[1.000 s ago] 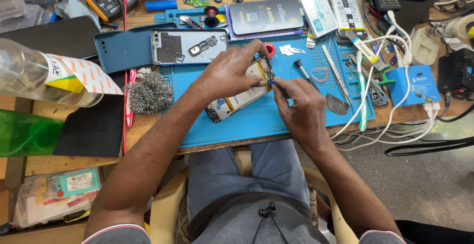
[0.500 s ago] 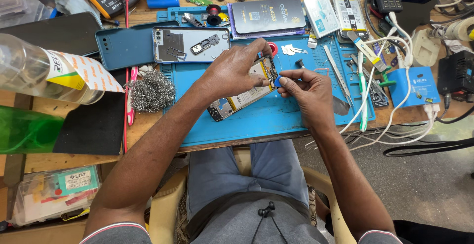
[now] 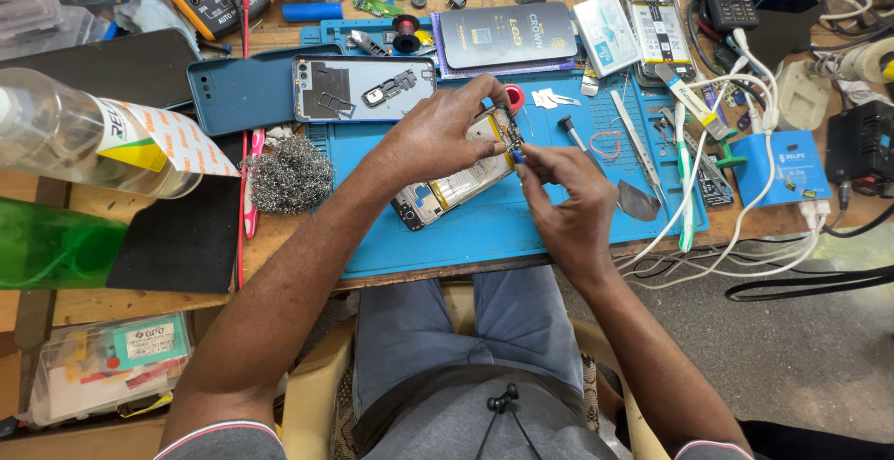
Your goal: The person works on a disassembled smartphone at a repair bench, using a screwdriver and tweezers to adjust internal components. They then clean the device with a toothbrush and a cloth, and handle a small packaged component.
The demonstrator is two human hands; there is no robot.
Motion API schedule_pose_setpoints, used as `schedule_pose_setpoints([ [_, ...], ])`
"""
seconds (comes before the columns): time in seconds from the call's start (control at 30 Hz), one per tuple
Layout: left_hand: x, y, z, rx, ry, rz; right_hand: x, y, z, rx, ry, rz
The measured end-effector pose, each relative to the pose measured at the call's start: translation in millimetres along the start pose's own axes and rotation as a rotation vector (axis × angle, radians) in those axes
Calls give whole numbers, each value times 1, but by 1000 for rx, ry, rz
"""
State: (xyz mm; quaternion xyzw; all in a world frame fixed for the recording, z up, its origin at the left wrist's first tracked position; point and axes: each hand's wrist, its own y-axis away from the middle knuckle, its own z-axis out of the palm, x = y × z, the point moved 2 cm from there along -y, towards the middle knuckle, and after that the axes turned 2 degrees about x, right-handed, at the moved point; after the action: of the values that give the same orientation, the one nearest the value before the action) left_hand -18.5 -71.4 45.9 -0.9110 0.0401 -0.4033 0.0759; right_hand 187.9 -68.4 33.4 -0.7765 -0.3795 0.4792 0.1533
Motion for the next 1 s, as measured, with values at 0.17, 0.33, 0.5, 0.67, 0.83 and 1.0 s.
schedule_pose_setpoints([
  [0.17,-3,-1,1,-11,25,-28,-5,3,4,-7,105,-80],
  [0.33,2,-1,2,-23,30,-21,21,-3,-3,-18,-268,406],
  [0.5,4,-1,2,-22,23,-38,29,-3,-2,-19,-420,507],
  [0.67,0,-2,2,-23,1,-54,8,2,-3,-3,-106,149],
  [0.83,-2,-2,3,-1,17,-20,-8,6,1,-27,157,-142],
  [1.0,-1,-3,3,-3,-5,-58,-9,8,3,-58,256,-225],
])
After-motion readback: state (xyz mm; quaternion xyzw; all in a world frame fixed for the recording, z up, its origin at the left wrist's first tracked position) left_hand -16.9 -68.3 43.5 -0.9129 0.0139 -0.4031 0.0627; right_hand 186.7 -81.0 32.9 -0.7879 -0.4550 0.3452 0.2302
